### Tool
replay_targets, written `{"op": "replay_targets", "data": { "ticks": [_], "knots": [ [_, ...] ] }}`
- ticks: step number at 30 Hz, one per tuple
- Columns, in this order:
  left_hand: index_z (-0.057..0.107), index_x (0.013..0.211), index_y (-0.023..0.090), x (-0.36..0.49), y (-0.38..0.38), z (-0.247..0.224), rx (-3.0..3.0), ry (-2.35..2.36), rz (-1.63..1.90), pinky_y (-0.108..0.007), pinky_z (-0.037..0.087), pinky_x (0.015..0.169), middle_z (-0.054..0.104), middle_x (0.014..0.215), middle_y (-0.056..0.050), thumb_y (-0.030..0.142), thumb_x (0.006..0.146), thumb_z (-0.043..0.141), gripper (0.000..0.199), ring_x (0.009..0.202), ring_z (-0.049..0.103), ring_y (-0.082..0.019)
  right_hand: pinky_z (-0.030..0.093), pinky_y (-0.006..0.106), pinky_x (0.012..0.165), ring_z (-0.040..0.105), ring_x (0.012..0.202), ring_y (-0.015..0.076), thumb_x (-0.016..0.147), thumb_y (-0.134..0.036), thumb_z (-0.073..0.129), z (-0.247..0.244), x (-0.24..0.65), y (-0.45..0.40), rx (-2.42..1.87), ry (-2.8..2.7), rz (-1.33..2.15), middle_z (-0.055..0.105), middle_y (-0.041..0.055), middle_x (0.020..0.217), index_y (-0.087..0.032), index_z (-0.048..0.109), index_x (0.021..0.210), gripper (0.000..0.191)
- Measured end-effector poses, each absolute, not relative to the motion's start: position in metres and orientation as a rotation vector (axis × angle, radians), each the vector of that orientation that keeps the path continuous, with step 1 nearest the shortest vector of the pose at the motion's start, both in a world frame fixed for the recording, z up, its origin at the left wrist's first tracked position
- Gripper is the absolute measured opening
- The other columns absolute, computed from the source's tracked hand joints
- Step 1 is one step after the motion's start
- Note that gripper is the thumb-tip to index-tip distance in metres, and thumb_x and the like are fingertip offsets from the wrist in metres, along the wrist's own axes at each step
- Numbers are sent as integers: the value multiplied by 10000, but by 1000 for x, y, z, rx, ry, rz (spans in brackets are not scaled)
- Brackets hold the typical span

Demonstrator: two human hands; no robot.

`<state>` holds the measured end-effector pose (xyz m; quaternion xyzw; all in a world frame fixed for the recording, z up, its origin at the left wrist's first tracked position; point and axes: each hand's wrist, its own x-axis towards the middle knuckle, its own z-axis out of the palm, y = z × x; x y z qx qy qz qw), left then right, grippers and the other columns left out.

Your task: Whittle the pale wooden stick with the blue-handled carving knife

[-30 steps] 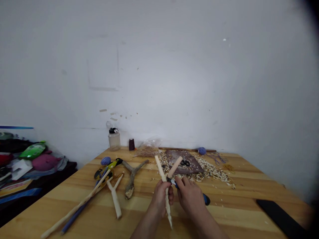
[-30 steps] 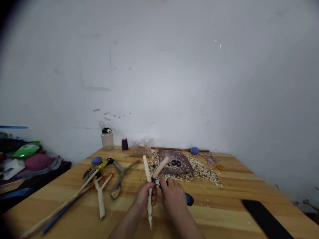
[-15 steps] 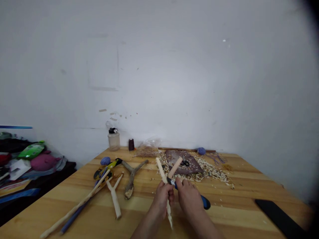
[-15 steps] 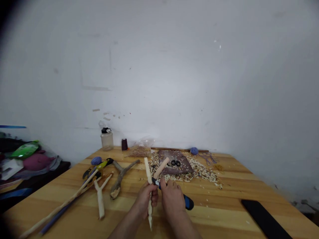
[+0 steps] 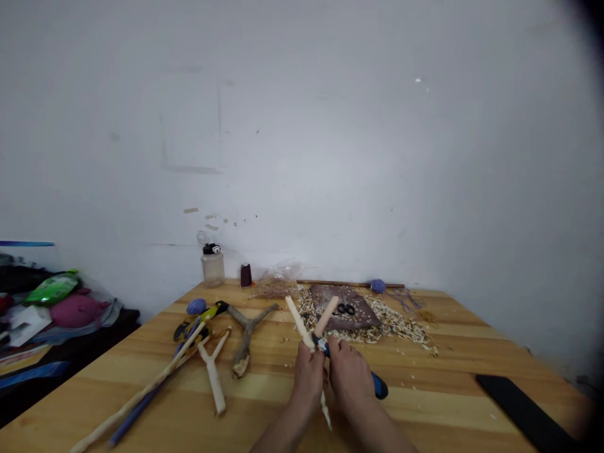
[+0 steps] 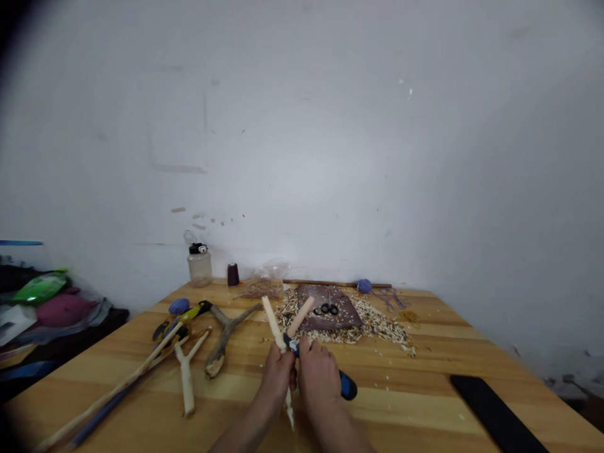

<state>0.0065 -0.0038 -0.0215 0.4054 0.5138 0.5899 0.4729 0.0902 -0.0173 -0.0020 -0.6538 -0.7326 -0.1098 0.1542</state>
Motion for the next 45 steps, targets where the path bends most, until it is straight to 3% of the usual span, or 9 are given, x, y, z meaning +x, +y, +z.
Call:
{"op": "replay_targets", "data": {
  "ticks": [5, 9, 15, 19, 27, 33, 38, 41, 45],
  "knots": [
    [397, 748, 213, 3, -4, -19, 955, 1197, 1416, -186, 253, 323, 409, 411, 103, 225, 615, 493, 164, 301, 353, -74, 299, 202, 518, 591, 618, 129, 843, -185, 388, -8, 95, -8, -1671, -2061, 251, 637, 9, 712, -226, 487, 951, 152],
    [407, 737, 209, -3, -8, -9, 825, 979, 1270, -173, 211, 312, 374, 398, 102, 244, 589, 489, 174, 301, 314, -64, 349, 194, 553, 586, 651, 122, 816, -184, 400, -14, 108, 3, -1361, -1982, 608, 640, 6, 727, -218, 492, 904, 132],
    [421, 710, 182, -15, -8, -3, 651, 816, 1016, -166, 174, 334, 418, 446, 78, 313, 625, 546, 199, 309, 323, -40, 346, 205, 386, 451, 382, 97, 817, -362, 400, -6, 125, 3, -1156, -1681, 1084, 497, -66, 563, -220, 411, 880, 156],
    [438, 720, 168, -18, -6, -6, 655, 740, 1038, -166, 174, 328, 487, 526, 46, 340, 660, 562, 221, 339, 388, -45, 393, 218, 427, 513, 437, 97, 821, -403, 382, 1, 130, 0, -1066, -1577, 1031, 544, -43, 691, -230, 409, 855, 178],
    [490, 823, 159, -24, -4, -7, 715, 628, 1162, -146, 263, 333, 541, 646, 17, 336, 703, 609, 245, 445, 495, -66, 408, 243, 538, 562, 620, 156, 809, -380, 443, -6, 124, -3, -1103, -1705, 469, 601, 19, 728, -207, 532, 971, 254],
    [545, 951, 160, -24, -10, -7, 836, 450, 1063, -145, 238, 332, 556, 684, -6, 373, 721, 608, 320, 457, 486, -69, 398, 245, 514, 511, 560, 136, 738, -425, 590, -5, 127, -5, -959, -1298, 583, 580, 0, 684, -199, 494, 1017, 371],
    [551, 1075, 198, -25, -6, -3, 1158, 590, 1401, -195, 419, 602, 623, 847, -26, 305, 670, 690, 442, 689, 556, -111, 347, 238, 468, 424, 438, 97, 758, -358, 601, 2, 132, -10, -518, -1147, 1024, 457, -72, 495, -205, 474, 1086, 383],
    [576, 1065, 192, -30, -1, -2, 1276, 642, 1516, -291, 399, 852, 618, 1043, -57, 306, 668, 682, 427, 977, 535, -204, 334, 238, 469, 395, 409, 79, 735, -304, 634, 7, 132, -12, -402, -1043, 1147, 435, -81, 469, -199, 512, 1049, 354],
    [598, 1016, 176, -35, 3, -7, 1348, 754, 1558, -337, 394, 865, 638, 973, -59, 303, 650, 688, 397, 952, 543, -225, 324, 235, 461, 388, 403, 74, 706, -286, 662, 11, 131, -11, -387, -958, 1211, 426, -82, 458, -199, 543, 1004, 332]
  ]
}}
